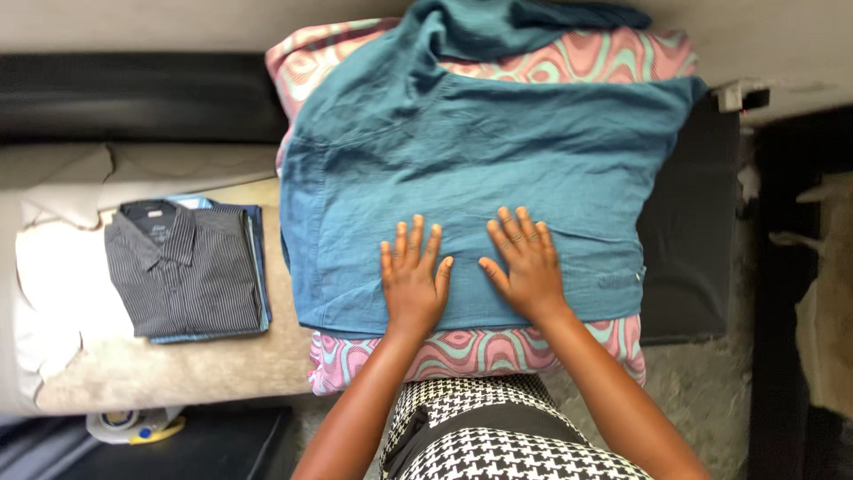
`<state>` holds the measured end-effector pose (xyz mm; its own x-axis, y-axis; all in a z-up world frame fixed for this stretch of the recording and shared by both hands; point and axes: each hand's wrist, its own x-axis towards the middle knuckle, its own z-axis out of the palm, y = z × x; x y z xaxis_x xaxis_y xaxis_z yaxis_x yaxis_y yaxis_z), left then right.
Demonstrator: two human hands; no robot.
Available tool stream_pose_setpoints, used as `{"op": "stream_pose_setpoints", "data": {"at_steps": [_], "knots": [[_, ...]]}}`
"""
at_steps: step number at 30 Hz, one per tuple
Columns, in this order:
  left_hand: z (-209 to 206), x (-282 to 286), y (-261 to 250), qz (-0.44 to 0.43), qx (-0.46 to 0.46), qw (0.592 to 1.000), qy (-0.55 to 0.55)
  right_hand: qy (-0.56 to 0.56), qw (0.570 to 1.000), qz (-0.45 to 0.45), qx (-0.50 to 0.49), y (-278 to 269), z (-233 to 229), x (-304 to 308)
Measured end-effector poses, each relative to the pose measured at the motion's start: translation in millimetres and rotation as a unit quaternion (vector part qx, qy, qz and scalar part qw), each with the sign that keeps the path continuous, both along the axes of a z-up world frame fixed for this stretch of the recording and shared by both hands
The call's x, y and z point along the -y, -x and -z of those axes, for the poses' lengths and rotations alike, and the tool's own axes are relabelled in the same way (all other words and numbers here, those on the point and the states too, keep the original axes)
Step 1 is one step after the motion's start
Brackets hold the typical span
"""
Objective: The person folds a blue shirt and a grey shirt by hand on a bench, smoothing the fabric and aligning the sleeves.
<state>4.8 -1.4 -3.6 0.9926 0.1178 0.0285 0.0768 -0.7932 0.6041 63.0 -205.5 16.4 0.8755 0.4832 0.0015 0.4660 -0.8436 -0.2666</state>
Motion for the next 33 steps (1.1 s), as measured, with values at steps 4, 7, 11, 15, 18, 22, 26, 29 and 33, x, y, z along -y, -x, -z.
{"op": "stream_pose_setpoints", "data": {"at_steps": [4, 7, 11, 15, 18, 22, 26, 29, 33], "knots": [[0.4, 1.5, 0.6, -0.022, -0.024, 0.999, -0.037, 0.037, 0.997, 0.065, -0.009, -2.1, 4.9, 22.6], [3.1, -4.0, 3.5, -0.036, -0.032, 0.998, -0.043, 0.042, 0.993, 0.109, 0.003, -3.5, 4.1, 44.9], [7.8, -15.7, 12.9, -0.033, -0.04, 0.998, -0.047, 0.005, 0.988, 0.156, 0.0, -4.4, 8.8, 67.1], [3.3, -11.6, 10.4, -0.04, -0.027, 0.998, -0.038, -0.017, 0.987, 0.161, 0.001, -5.4, 14.1, 72.2], [-1.6, 11.7, -3.0, 0.046, 0.036, 0.997, 0.043, -0.014, 0.987, 0.157, 0.017, -7.3, 17.5, 71.9], [-6.0, 82.6, -30.9, 0.259, 0.067, 0.95, 0.161, -0.008, 0.988, 0.151, 0.025, -6.7, 20.1, 77.1], [-17.7, 108.1, -38.9, 0.267, 0.083, 0.958, 0.062, -0.045, 0.987, 0.151, 0.021, -3.4, 30.1, 98.7], [-16.0, 110.7, -40.7, 0.268, 0.086, 0.959, 0.031, -0.072, 0.98, 0.184, 0.032, -1.3, 44.3, 138.1], [-14.4, 114.4, -38.2, 0.264, 0.087, 0.961, 0.01, -0.181, 0.942, 0.281, -0.018, -0.3, 69.9, 183.0]]}}
